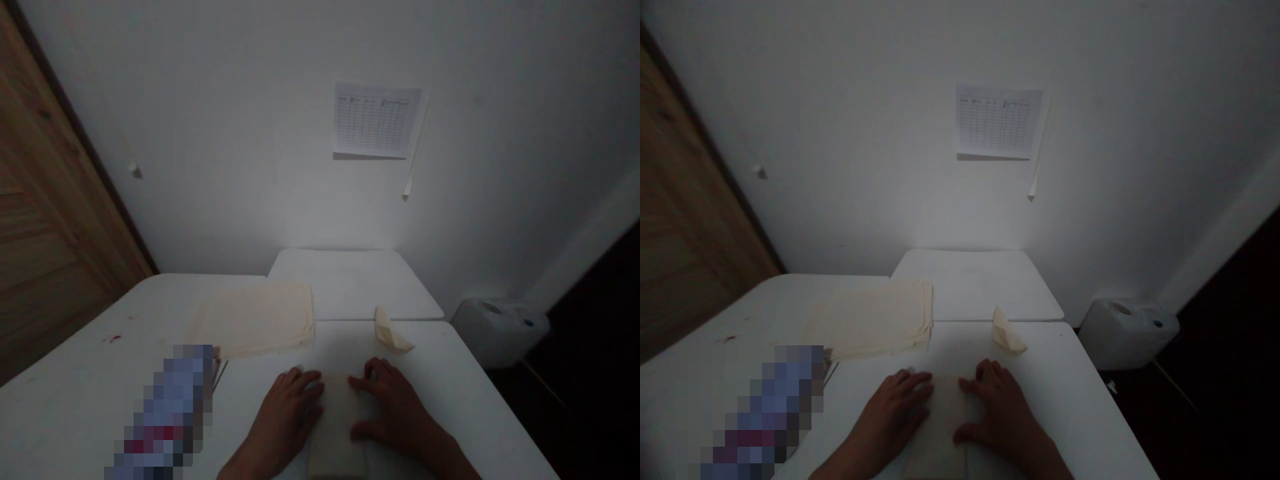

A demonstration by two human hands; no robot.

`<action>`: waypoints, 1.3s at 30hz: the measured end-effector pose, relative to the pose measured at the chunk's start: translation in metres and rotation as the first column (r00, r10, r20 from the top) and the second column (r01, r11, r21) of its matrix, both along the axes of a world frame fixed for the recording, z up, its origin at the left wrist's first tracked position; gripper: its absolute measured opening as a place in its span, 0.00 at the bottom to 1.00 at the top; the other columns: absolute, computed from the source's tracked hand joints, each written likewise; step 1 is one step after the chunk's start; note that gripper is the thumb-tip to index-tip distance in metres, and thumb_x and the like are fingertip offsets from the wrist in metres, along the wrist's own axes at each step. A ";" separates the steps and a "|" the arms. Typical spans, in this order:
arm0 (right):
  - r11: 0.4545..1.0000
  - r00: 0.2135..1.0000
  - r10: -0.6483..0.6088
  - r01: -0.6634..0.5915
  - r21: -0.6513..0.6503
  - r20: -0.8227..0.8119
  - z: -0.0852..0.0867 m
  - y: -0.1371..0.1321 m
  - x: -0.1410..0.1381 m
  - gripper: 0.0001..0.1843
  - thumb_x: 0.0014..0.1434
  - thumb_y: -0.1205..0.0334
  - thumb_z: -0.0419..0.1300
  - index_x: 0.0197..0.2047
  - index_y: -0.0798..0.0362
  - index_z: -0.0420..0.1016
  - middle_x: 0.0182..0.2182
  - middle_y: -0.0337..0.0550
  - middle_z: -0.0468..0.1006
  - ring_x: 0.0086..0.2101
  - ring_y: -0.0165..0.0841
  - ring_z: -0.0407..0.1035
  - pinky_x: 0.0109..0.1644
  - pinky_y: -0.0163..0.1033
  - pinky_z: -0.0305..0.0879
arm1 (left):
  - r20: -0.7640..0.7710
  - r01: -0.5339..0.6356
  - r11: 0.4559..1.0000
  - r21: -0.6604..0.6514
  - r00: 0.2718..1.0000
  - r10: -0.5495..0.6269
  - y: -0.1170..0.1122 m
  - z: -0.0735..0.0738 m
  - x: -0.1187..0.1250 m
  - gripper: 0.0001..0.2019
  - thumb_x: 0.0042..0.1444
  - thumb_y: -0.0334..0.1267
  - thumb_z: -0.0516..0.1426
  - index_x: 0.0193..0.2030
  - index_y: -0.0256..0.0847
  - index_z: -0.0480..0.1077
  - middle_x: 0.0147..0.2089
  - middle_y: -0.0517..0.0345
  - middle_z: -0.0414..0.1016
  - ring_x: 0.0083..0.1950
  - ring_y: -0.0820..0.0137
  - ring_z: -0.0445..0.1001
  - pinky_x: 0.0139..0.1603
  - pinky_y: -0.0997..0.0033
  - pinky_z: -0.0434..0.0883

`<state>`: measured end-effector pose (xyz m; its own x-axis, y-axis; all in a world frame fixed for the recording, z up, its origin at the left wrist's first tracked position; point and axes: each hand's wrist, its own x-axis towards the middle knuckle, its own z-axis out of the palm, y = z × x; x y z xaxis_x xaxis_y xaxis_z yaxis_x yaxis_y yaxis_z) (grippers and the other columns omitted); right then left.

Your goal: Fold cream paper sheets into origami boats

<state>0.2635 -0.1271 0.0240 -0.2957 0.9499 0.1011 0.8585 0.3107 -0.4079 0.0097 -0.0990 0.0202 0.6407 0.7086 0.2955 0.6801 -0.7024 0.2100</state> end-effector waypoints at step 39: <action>0.997 0.999 0.042 -0.044 -0.066 -0.034 -0.007 -0.038 0.000 0.40 0.42 0.36 0.69 0.58 0.36 0.69 0.62 0.43 0.62 0.59 0.50 0.55 0.64 0.56 0.44 | -0.036 0.291 0.945 0.152 0.957 -0.289 -0.046 -0.006 -0.030 0.10 0.60 0.35 0.58 0.46 0.53 0.75 0.55 0.59 0.75 0.56 0.61 0.72 0.59 0.59 0.68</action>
<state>0.2633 -0.1650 0.0167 -0.3342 0.9413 0.0482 0.8307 0.3184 -0.4567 -0.0206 -0.1454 0.0141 0.8162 0.4380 0.3767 0.4439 -0.8928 0.0763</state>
